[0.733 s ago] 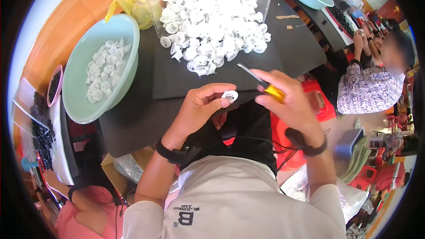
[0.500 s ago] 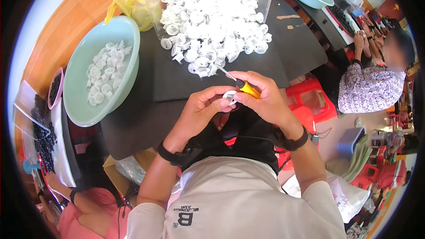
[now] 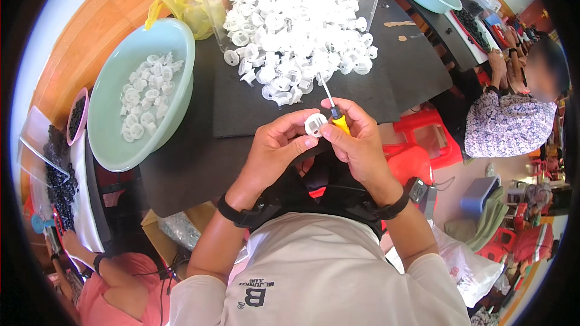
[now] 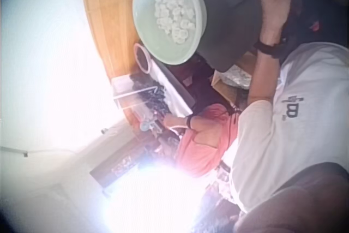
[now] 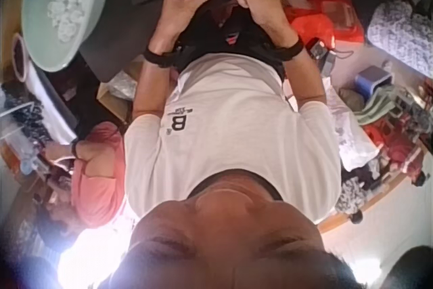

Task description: Assembling small white plastic components using a screwdriver in a workshop setting.

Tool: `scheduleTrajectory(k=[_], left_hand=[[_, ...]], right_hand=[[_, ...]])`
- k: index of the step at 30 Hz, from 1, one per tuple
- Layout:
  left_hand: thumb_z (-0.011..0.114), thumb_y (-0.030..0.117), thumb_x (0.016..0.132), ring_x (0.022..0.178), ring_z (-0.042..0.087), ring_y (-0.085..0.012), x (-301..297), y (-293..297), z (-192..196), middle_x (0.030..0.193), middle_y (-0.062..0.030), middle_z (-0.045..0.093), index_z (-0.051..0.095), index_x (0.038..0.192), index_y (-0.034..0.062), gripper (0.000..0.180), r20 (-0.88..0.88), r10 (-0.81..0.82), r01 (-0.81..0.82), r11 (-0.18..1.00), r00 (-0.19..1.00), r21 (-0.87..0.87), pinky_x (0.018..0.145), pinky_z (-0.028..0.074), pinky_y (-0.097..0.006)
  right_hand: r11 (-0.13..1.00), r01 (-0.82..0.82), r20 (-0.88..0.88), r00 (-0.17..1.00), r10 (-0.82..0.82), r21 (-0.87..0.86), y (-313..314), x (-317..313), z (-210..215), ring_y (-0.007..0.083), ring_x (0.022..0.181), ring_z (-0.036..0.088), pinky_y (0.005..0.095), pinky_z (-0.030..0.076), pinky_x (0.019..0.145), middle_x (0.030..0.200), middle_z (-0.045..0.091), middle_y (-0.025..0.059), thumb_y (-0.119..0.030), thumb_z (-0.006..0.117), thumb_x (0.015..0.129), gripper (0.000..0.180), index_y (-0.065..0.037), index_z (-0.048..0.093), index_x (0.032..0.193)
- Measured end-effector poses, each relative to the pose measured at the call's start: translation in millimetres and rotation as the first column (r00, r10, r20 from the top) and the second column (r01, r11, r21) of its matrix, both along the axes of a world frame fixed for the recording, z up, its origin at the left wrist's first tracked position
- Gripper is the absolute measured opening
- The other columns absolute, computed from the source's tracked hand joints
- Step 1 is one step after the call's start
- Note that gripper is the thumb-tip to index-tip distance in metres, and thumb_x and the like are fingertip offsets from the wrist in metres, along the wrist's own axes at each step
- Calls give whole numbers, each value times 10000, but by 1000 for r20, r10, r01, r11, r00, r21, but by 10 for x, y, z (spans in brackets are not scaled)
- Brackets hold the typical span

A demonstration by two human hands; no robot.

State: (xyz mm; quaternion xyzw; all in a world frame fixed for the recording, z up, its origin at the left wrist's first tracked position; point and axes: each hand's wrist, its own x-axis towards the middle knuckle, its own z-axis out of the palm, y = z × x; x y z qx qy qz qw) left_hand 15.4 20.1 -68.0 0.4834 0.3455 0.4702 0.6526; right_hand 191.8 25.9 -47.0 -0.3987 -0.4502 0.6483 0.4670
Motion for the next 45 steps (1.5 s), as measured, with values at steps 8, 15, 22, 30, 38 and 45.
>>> scheduleTrajectory(k=[8,15,22,30,38,45], left_hand=[[620,54,894,689,621,-132,-8,16,-25,1000,-88,648,561,1218,22,331,106,31,-28,999,994,-30,493,523,-260],[622,62,895,639,623,-148,-5,15,3,958,-95,636,569,1212,20,325,133,46,-38,998,990,-57,483,523,-272],[618,30,888,1035,603,-150,-32,-1,22,1221,-104,604,586,1221,36,335,128,30,-19,996,991,-84,892,504,-297],[634,14,870,640,617,-126,-1,-10,8,880,-60,646,606,1180,16,312,116,52,-51,999,992,-17,498,524,-256],[650,6,858,728,604,-82,3,-7,-42,936,-46,666,619,1180,27,324,72,77,-78,997,994,15,536,526,-234],[655,3,854,741,602,-76,-9,-5,-47,946,-38,671,628,1171,31,320,80,82,-81,997,993,-19,538,526,-236]], right_hand=[[987,23,212,976,-57,158,-67,-3,7,49,564,467,205,385,509,823,598,4,-74,634,877,285,-33,585,1155],[822,-210,650,723,-234,530,-336,322,220,240,649,541,321,432,589,777,563,109,-69,596,882,314,-57,601,1196],[799,-282,752,592,-290,531,-441,329,186,211,598,534,326,413,501,739,518,62,-81,623,860,404,-164,599,1255],[758,-355,811,449,-375,548,-449,307,262,188,565,540,325,402,449,695,507,24,-68,636,817,432,-187,623,1232],[763,-372,833,401,-381,528,-470,273,284,197,556,538,333,407,443,692,489,31,-62,627,823,418,-180,627,1224],[764,-359,817,447,-364,537,-483,241,241,217,538,537,338,415,434,709,484,44,-43,613,828,449,-165,594,1260]])
